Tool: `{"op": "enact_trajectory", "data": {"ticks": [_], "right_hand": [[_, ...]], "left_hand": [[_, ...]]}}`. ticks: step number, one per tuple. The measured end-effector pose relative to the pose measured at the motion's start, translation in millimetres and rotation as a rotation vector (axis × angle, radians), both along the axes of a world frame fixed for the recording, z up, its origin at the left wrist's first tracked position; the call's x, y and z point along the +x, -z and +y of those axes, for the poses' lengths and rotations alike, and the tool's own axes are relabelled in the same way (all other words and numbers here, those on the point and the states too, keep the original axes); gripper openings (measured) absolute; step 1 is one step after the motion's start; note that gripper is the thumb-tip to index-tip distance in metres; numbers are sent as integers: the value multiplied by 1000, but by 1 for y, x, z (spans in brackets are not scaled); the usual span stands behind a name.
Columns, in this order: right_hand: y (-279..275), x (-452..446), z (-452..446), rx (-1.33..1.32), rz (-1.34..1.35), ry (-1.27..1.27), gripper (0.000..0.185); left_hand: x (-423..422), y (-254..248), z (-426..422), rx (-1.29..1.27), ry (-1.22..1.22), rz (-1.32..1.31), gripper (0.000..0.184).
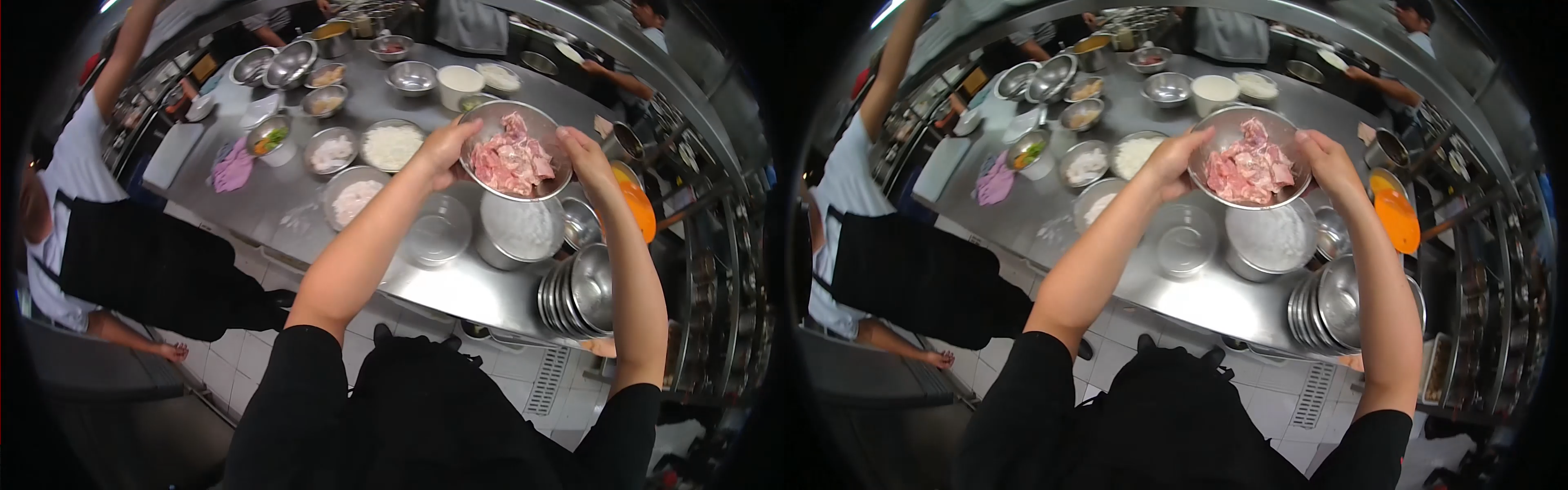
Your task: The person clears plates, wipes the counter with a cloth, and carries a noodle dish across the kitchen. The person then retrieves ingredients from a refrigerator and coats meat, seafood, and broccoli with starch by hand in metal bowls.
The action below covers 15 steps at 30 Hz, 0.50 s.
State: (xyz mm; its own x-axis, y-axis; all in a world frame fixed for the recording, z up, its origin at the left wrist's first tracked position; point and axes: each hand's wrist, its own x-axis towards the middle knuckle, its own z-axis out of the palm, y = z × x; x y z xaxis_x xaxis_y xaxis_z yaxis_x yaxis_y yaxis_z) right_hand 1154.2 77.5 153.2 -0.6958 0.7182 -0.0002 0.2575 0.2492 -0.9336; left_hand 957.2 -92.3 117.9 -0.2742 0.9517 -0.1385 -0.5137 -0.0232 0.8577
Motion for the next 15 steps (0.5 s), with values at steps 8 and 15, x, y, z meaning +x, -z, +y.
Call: {"op": "enact_trajectory", "data": {"ticks": [8, 15], "right_hand": [[169, -53, 0, -8, -474, -207, 36], [206, -58, -23, 8, -664, -167, 56]], "left_hand": [[-50, 42, -142, -47, -490, -58, 48], [-89, 68, -263, -59, -526, 11, 49]]}}
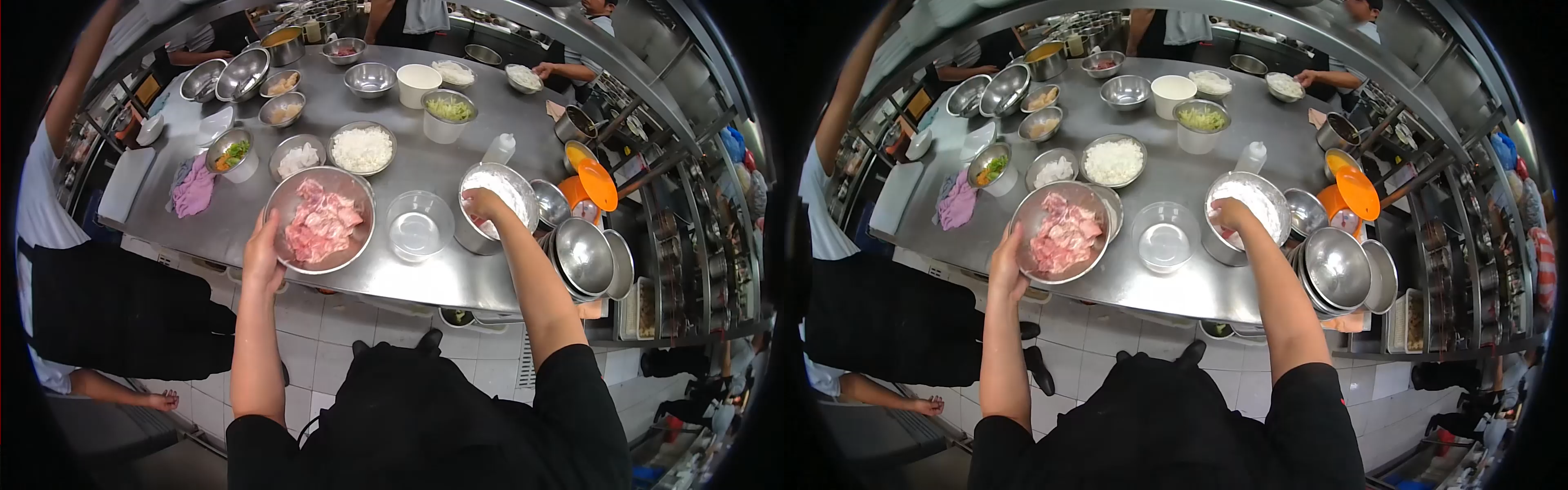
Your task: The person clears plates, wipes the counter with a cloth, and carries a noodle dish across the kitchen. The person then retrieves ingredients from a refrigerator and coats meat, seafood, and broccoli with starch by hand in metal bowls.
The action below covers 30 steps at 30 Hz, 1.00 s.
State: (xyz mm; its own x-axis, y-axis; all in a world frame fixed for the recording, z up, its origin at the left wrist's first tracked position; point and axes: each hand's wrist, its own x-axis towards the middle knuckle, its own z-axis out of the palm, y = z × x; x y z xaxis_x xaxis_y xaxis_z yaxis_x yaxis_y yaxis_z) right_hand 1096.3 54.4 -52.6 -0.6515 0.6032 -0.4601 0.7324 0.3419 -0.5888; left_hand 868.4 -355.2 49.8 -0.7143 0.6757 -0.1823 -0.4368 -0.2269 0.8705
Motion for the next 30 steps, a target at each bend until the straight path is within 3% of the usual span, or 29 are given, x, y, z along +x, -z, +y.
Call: {"op": "enact_trajectory", "data": {"ticks": [3, 6, 7, 9, 11, 13, 17, 19, 21, 23, 24, 27, 30], "right_hand": [[2, -6, -5, 91, -121, -68, 46], [8, -2, -3, -112, -46, 130, 39], [3, 3, -2, -108, -45, 132, 39], [-6, 16, 3, -359, 93, 278, 43], [-19, 30, 15, -366, 118, 344, 51], [-30, 40, 38, -286, 232, 415, 52], [-135, 43, 26, -124, 345, 349, 43], [-159, 44, 11, -40, 380, 300, 43], [-165, 34, -13, 92, 347, 15, 43], [-179, 26, -70, 317, 165, -69, 44], [-164, 28, -85, 537, 270, -158, 45], [-140, 33, -126, 685, 246, -205, 43], [-126, 43, -191, 722, 332, -286, 35]], "left_hand": [[-1, 6, -7, 20, -1, -11, 50], [4, 13, 13, -1, -9, -12, 53], [10, 10, 27, 11, 27, -18, 51], [17, 14, 56, 19, 100, -16, 51], [29, 19, 89, 18, 170, -13, 56], [42, 25, 125, 45, 237, 2, 65], [75, 17, 180, 32, 344, 78, 58], [92, 10, 201, 33, 407, 70, 55], [106, 3, 214, -4, 461, 105, 51], [116, 5, 220, 18, 445, 94, 47], [119, 3, 216, 27, 450, 79, 45], [118, -6, 177, 5, 460, 34, 42], [107, 18, 118, -7, 510, 8, 43]]}}
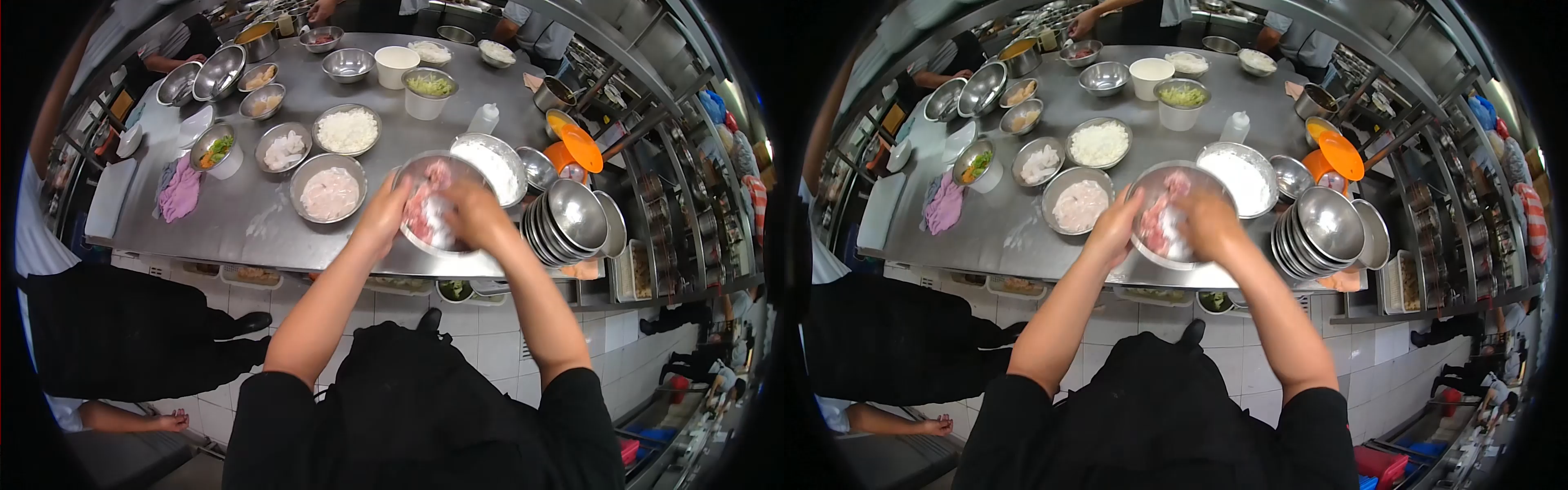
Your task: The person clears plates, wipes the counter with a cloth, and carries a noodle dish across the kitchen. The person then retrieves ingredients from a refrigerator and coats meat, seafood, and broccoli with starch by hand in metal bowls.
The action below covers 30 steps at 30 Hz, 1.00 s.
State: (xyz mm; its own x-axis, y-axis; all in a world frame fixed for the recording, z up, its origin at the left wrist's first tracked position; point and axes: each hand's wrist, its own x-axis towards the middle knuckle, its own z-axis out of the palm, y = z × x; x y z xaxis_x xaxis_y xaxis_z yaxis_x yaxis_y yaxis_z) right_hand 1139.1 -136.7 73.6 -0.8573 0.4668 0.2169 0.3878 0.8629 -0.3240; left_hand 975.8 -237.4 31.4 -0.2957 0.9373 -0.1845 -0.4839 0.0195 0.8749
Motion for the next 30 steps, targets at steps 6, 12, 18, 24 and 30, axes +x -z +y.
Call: {"op": "enact_trajectory", "data": {"ticks": [6, 12, 18, 24, 30], "right_hand": [[42, 11, -93, -320, -258, -98, 36], [91, -9, -68, -284, -378, -82, 29], [68, 17, -76, -142, -374, -45, 63], [76, 30, -85, -219, -315, 40, 82], [143, 35, -43, -395, -234, -62, 69]], "left_hand": [[31, 37, -123, -268, -52, -274, 46], [15, 109, -95, -220, -41, -217, 45], [39, 117, -85, -90, -195, -21, 49], [97, 97, -81, 2, -341, 69, 50], [114, 111, -76, -152, -437, 282, 46]]}}
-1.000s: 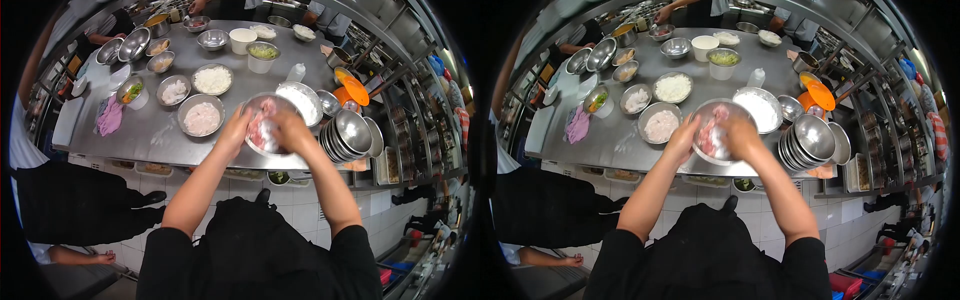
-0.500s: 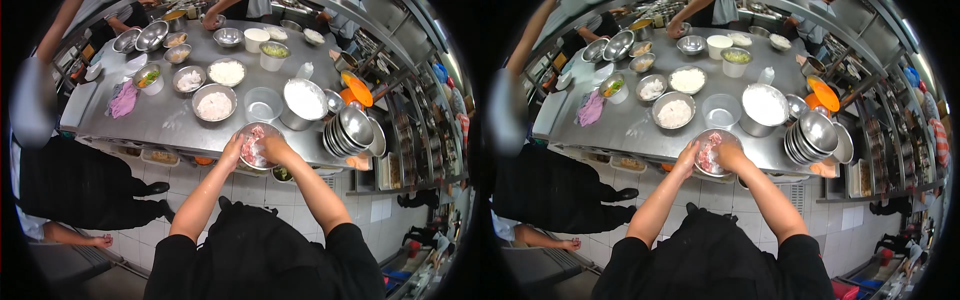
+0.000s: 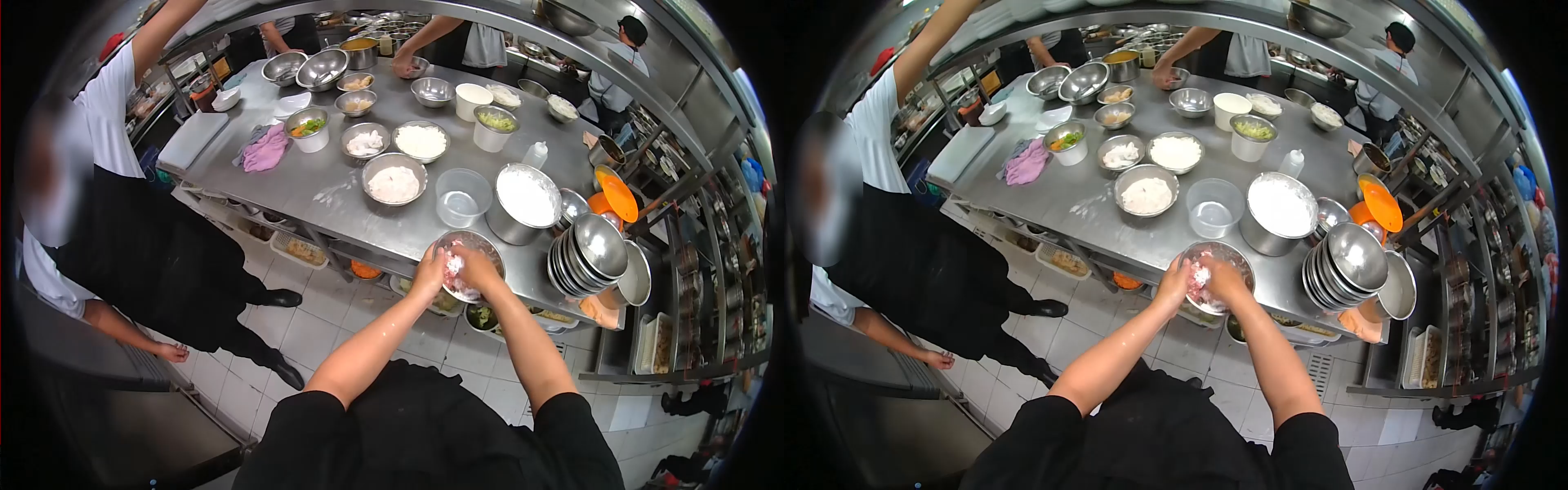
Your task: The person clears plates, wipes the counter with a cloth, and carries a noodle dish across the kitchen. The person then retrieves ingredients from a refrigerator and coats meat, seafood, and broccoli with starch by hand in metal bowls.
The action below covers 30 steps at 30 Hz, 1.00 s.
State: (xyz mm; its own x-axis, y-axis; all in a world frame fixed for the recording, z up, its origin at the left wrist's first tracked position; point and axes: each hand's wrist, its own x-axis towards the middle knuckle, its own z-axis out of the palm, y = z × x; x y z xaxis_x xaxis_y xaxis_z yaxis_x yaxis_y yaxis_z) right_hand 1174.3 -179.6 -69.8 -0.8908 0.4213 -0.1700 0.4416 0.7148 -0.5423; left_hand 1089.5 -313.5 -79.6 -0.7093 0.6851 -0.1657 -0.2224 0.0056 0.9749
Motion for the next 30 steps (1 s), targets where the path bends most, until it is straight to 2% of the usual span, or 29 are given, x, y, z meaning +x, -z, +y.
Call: {"op": "enact_trajectory", "data": {"ticks": [1, 3, 5, 7, 9, 12, 13, 14, 16, 17, 18, 19, 21, 23, 24, 25, 26, 27, 28, 29, 30], "right_hand": [[-2, -5, 7, -69, -64, 12, 65], [-18, -3, 1, -120, -88, 58, 61], [-17, -2, -11, 90, 101, -40, 62], [-9, -10, -25, 103, 108, 16, 56], [4, -23, -22, 91, -2, 113, 56], [2, -32, -11, 128, -26, 114, 48], [-2, -28, -9, 202, 45, 111, 37], [-12, -26, -3, 144, -130, 46, 48], [-42, -7, -16, 243, -121, -94, 59], [-34, -8, -23, 252, -111, -90, 59], [-19, -10, -27, 253, -141, 20, 61], [-15, -13, -29, 253, -170, 132, 64], [-9, -20, -24, 176, -150, 210, 61], [5, -25, -15, 293, -156, 264, 56], [-17, -26, -23, 348, -180, 263, 57], [-21, -29, -22, 460, -123, 208, 61], [-21, -27, -22, 562, -75, 154, 65], [-44, -33, -28, 480, -184, 109, 75], [-43, -35, -25, 340, -74, 120, 84], [-50, -36, -24, 268, -20, 138, 92], [-47, -40, -20, 253, -131, 190, 95]], "left_hand": [[-1, 5, 1, -1, -1, 7, 46], [-8, 22, 7, 84, -82, -151, 45], [-9, 32, 11, 45, -76, -116, 42], [-9, 47, 19, -13, -52, 148, 41], [-10, 37, 15, -8, -46, 134, 41], [-19, 23, 10, -168, -17, 217, 44], [-20, 10, 5, -194, -34, 268, 45], [-26, 5, 2, -206, -11, 241, 46], [-36, 7, 3, -214, -2, 229, 48], [-40, 20, 9, -211, -12, 243, 49], [-43, 49, 25, -202, -50, 318, 49], [-39, 46, 28, -235, -87, 450, 49], [-42, 44, 27, -139, -4, 362, 45], [-43, 6, 13, -203, 45, 363, 45], [-45, -9, 10, -268, 93, 359, 45], [-56, 9, 20, -288, 121, 380, 46], [-59, 4, 21, -367, 141, 296, 47], [-67, 22, 26, -326, 165, 166, 52], [-65, 12, 22, -324, 130, 143, 56], [-86, 54, 37, -339, 142, 296, 58], [-100, 103, 50, -344, 179, 443, 61]]}}
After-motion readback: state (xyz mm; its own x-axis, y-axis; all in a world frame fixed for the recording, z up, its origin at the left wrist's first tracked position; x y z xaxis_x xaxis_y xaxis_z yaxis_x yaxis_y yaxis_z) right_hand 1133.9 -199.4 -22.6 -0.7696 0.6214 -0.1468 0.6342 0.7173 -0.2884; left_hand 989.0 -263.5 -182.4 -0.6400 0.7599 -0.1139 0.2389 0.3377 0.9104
